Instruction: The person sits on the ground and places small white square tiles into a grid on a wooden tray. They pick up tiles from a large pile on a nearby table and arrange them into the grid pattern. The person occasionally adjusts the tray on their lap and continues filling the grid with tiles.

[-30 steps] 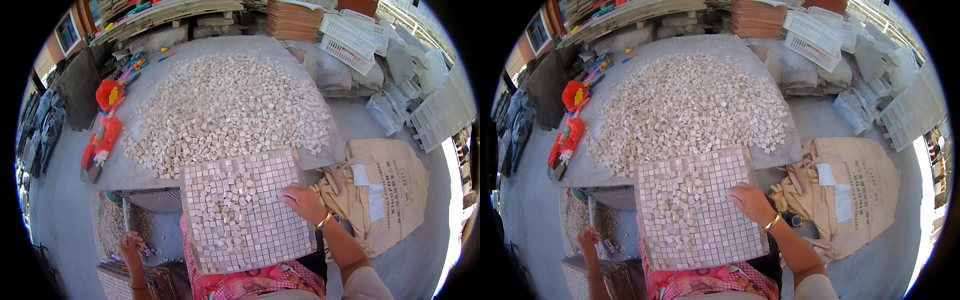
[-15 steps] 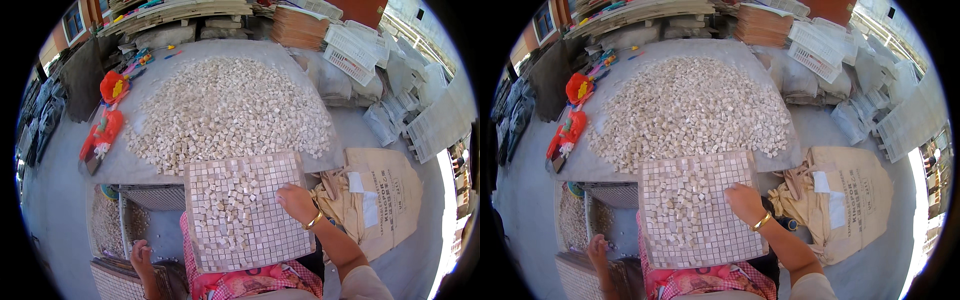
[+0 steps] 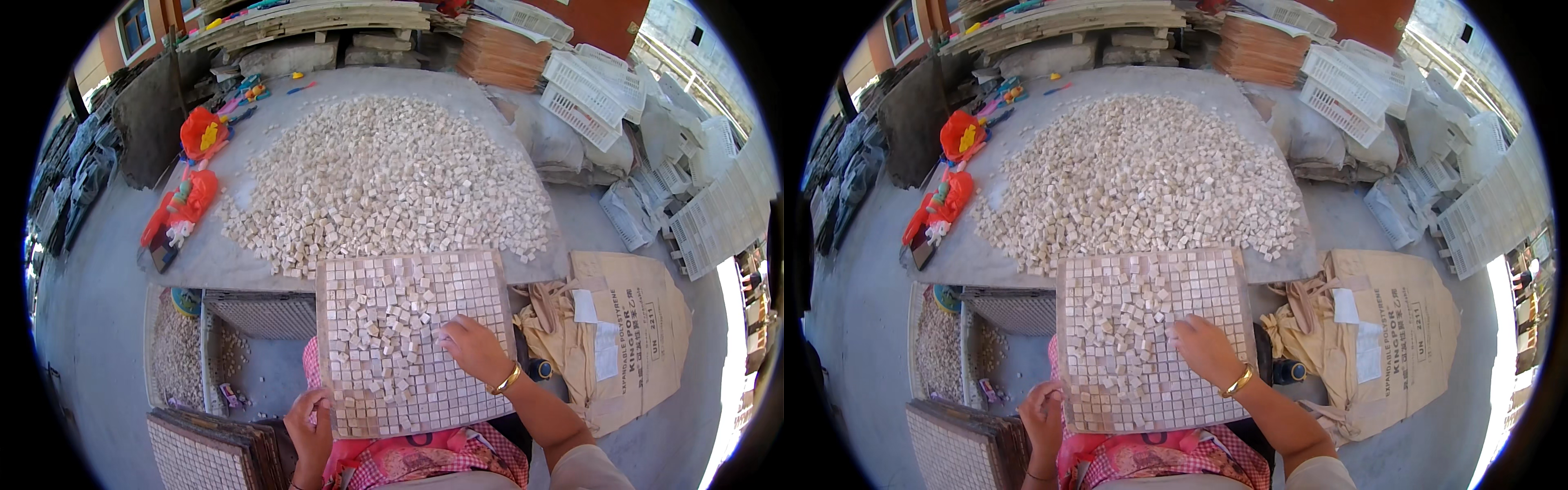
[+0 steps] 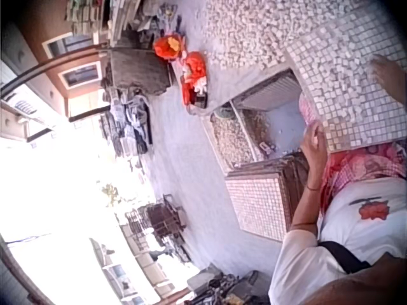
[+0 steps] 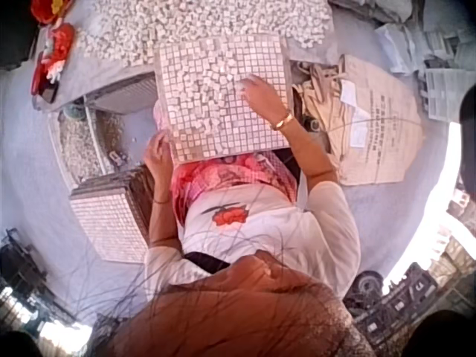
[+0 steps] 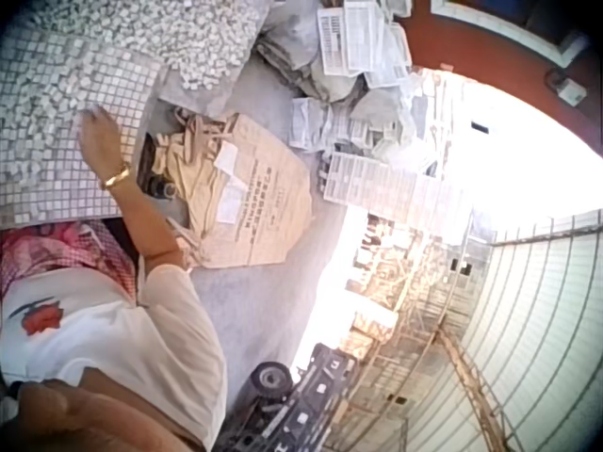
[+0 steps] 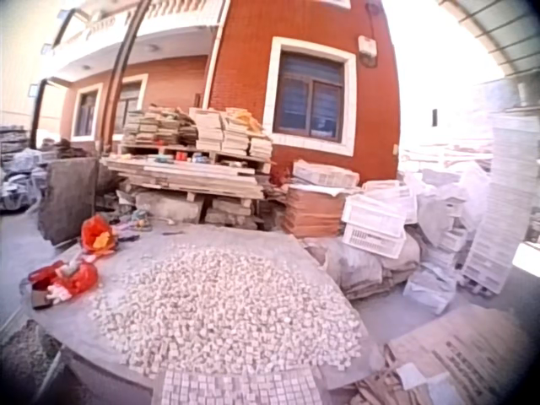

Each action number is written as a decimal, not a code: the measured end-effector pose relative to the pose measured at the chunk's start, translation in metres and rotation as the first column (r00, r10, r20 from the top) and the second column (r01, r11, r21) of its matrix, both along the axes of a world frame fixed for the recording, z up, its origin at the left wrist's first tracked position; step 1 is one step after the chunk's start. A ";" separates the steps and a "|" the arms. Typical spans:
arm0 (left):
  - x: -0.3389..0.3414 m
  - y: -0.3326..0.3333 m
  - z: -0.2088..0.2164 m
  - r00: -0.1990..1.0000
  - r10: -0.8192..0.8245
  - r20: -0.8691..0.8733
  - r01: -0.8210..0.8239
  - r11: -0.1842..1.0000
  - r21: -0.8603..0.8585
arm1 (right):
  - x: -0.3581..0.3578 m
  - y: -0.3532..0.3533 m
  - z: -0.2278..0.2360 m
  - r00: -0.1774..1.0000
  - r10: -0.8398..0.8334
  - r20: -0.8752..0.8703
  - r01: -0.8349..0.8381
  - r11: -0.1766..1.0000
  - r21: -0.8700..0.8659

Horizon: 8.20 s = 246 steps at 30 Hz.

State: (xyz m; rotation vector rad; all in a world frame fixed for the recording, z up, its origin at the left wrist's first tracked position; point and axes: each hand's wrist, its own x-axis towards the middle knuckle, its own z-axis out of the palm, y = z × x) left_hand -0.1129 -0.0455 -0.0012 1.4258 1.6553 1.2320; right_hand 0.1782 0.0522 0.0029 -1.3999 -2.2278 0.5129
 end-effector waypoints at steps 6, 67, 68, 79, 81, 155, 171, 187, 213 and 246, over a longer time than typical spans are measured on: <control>0.000 -0.009 -0.013 0.999 0.024 0.024 -0.023 0.999 -0.031 | -0.005 -0.038 -0.004 0.985 0.148 -0.086 -0.164 0.959 -0.231; 0.009 -0.015 -0.012 0.994 0.029 0.101 -0.023 0.998 -0.060 | -0.012 0.006 0.002 0.915 -0.175 -0.364 0.027 0.926 -0.377; 0.010 -0.015 -0.012 0.991 0.042 0.124 -0.034 0.997 -0.072 | -0.008 0.001 0.004 0.853 -0.255 -0.454 0.009 0.879 -0.477; 0.012 -0.015 -0.016 0.990 -0.013 0.142 0.019 0.999 -0.043 | 0.011 -0.039 0.004 0.611 -0.529 -0.589 -0.161 0.645 -0.747; 0.012 -0.017 -0.020 0.988 -0.017 0.155 0.026 0.998 -0.056 | 0.010 -0.048 0.001 0.626 -0.494 -0.603 -0.199 0.647 -0.736; 0.054 -0.030 -0.027 0.774 -0.495 -0.395 0.542 0.840 0.010 | -0.046 -0.081 -0.022 0.991 0.074 -0.109 -0.079 0.996 -0.042; 0.050 0.007 -0.022 0.918 -0.281 -0.279 0.310 0.949 0.063 | -0.035 -0.078 -0.006 0.762 -0.379 -0.525 -0.183 0.652 -0.736; -0.009 -0.059 -0.028 0.892 0.004 0.452 0.186 0.908 -0.375 | -0.087 -0.096 -0.010 0.972 0.200 -0.124 -0.231 0.913 -0.335; 0.007 -0.033 -0.027 0.880 -0.355 -0.316 0.392 0.918 0.060 | -0.084 -0.084 -0.002 0.980 0.141 -0.138 -0.176 0.941 -0.290; -0.002 -0.055 -0.024 0.956 -0.161 -0.244 0.174 0.984 0.034 | -0.105 -0.103 -0.017 0.957 0.289 0.034 -0.279 0.943 -0.180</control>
